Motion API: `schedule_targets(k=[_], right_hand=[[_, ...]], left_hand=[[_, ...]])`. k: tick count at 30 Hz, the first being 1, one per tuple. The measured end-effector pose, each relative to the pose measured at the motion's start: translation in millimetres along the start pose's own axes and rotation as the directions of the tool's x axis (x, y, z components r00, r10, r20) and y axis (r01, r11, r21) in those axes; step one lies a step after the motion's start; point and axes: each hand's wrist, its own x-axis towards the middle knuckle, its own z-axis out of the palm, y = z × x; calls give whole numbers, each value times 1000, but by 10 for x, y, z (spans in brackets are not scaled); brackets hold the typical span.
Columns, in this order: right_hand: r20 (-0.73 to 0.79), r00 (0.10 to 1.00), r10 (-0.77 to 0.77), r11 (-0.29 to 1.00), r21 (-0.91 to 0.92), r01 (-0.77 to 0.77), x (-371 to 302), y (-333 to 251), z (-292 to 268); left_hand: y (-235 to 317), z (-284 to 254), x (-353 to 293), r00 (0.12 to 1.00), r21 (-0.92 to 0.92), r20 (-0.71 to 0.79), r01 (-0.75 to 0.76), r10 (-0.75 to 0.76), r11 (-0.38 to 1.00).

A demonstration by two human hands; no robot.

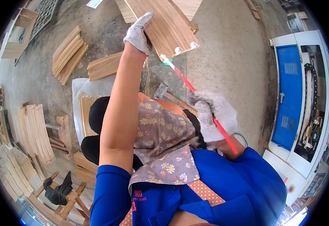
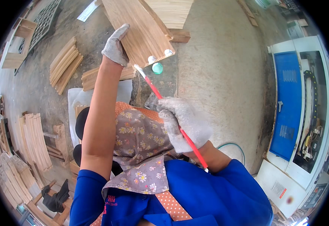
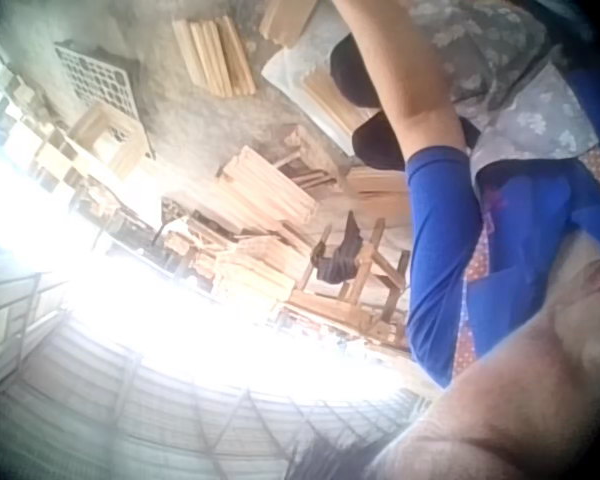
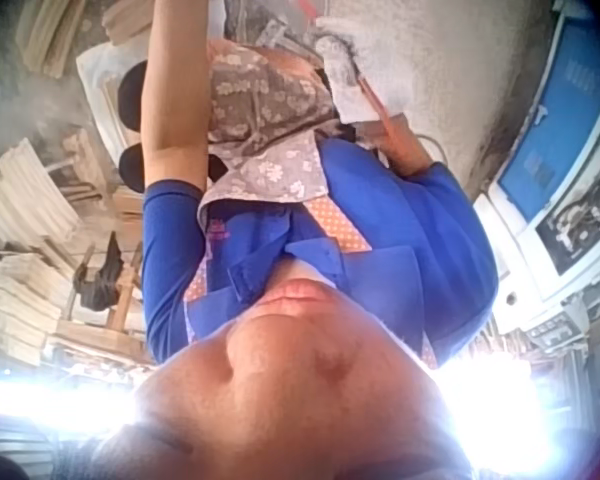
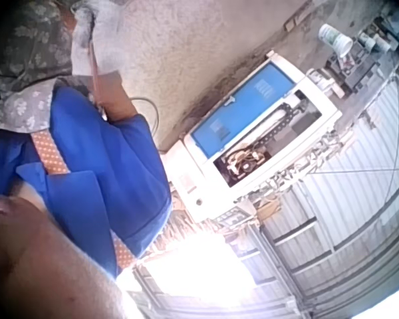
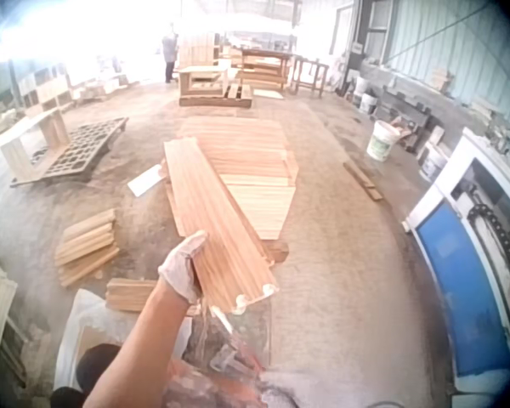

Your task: The person sits on the floor and applies glue to the grooves of wooden planks using a brush. They pick up planks from a stack, apply the adhesive to the edges, and place them back down.

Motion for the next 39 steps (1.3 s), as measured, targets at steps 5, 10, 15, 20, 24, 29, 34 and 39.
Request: schedule_targets(k=[5, 10, 15, 20, 24, 29, 34, 39], right_hand=[[15, 977, 211, 973, 94, -211, -19, -118, -98], [-160, 980, 120, 931, 360, -56, -96, -31, -265], [-295, 954, -58, 984, 142, 104, 188, 371, -261], [-58, 922, -384, 817, -487, 309, 725, 699, -144], [-22, 943, -331, 824, -494, 278, 959, 870, 33], [-23, 960, -279, 789, -575, 215, 1192, 802, 180], [-73, 947, -312, 797, -562, 220, 1475, 901, 354], [-282, 929, -240, 960, 71, 269, 1246, 733, 35]], left_hand=[[-27, -9, 23, 1000, -17, 24, -15, 15, 1000], [5, 18, -8, 1000, -7, 9, -4, 4, 1000], [26, -48, 58, 997, -14, 69, 21, -20, 1000], [53, -39, 22, 996, -2, 89, -18, 18, 1000], [61, 13, -27, 995, -34, 93, -35, 38, 999], [76, -36, -40, 986, -101, 154, -44, 59, 994], [6, -148, 115, 973, -110, 232, 6, 20, 994], [19, -154, 72, 985, -40, 168, -26, 33, 999]])
